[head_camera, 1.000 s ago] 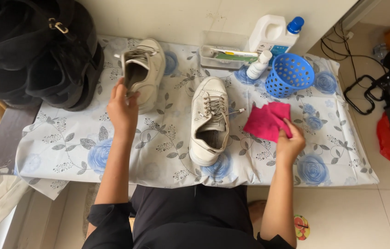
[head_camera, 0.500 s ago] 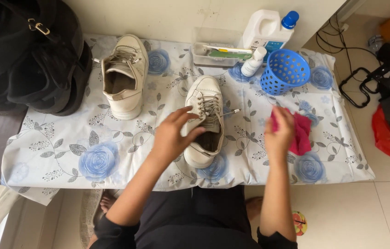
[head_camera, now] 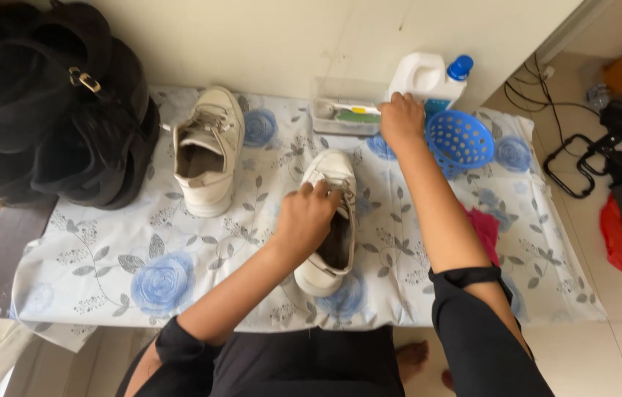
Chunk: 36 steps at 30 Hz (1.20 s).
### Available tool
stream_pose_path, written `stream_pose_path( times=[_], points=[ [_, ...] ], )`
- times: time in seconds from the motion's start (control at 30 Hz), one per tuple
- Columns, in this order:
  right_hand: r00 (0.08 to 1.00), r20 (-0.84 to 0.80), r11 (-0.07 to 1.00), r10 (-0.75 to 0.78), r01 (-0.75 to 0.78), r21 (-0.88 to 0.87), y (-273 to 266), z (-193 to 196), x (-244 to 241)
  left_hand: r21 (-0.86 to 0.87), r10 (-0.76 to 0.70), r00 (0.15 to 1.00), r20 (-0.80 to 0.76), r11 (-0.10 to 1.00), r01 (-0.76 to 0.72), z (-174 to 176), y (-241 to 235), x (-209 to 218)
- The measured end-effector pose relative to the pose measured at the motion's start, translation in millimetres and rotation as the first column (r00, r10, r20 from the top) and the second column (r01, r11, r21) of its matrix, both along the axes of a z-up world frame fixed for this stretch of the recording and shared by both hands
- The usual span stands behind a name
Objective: The person scrubs a white sneaker with a green brush, focusing on the toe, sides, and heel. They rotate the shoe to access different areas and continue scrubbing the entire surface.
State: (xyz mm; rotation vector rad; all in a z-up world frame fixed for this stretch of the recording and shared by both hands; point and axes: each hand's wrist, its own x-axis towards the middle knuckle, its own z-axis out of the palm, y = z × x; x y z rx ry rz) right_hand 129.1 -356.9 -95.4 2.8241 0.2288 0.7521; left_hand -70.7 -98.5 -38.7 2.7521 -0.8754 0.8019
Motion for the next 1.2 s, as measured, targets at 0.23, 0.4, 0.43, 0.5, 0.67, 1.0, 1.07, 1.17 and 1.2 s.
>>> stream_pose_path(
  times=[0.23, 0.4, 0.43, 0.5, 0.67, 1.0, 1.07, 1.17, 1.2],
  points=[
    [0.994, -0.107, 1.0, 0.001, 0.0, 0.01, 11, 6, 7, -0.131, 0.013, 0.992, 0.129, 0.991, 0.004, -30, 23, 7],
    [0.991, -0.127, 0.999, 0.03, -0.031, -0.007, 22, 5, 10, -0.111, -0.11, 0.994, -0.008, 0.988, 0.109, -11, 35, -10],
    [0.99, -0.135, 0.999, 0.031, -0.032, -0.004, 22, 5, 10, -0.109, -0.109, 0.994, -0.016, 0.988, 0.107, -9, 37, -13],
    [0.984, -0.138, 0.993, 0.115, -0.112, 0.028, 24, 7, 14, -0.121, -0.123, 0.988, -0.089, 0.986, 0.112, -4, 41, -18],
    [0.973, -0.22, 0.993, 0.068, -0.086, -0.074, 48, 29, 7, -0.094, -0.151, 0.966, -0.21, 0.987, 0.134, -15, 46, -25],
    [0.945, -0.324, 0.992, 0.053, -0.012, 0.127, 62, 49, -29, -0.159, -0.186, 0.962, -0.198, 0.975, 0.156, 3, 66, -25],
    [0.948, -0.318, 0.989, 0.022, 0.027, 0.149, 69, 63, -43, -0.18, -0.198, 0.958, -0.206, 0.97, 0.161, 9, 74, -27],
    [0.952, -0.306, 0.986, 0.001, 0.05, 0.157, 59, 57, -47, -0.263, -0.211, 0.953, -0.216, 0.953, 0.152, 8, 85, -21],
    [0.953, -0.302, 0.988, 0.009, 0.037, 0.147, 53, 49, -47, -0.322, -0.215, 0.952, -0.218, 0.937, 0.138, 5, 90, -19]
  ],
)
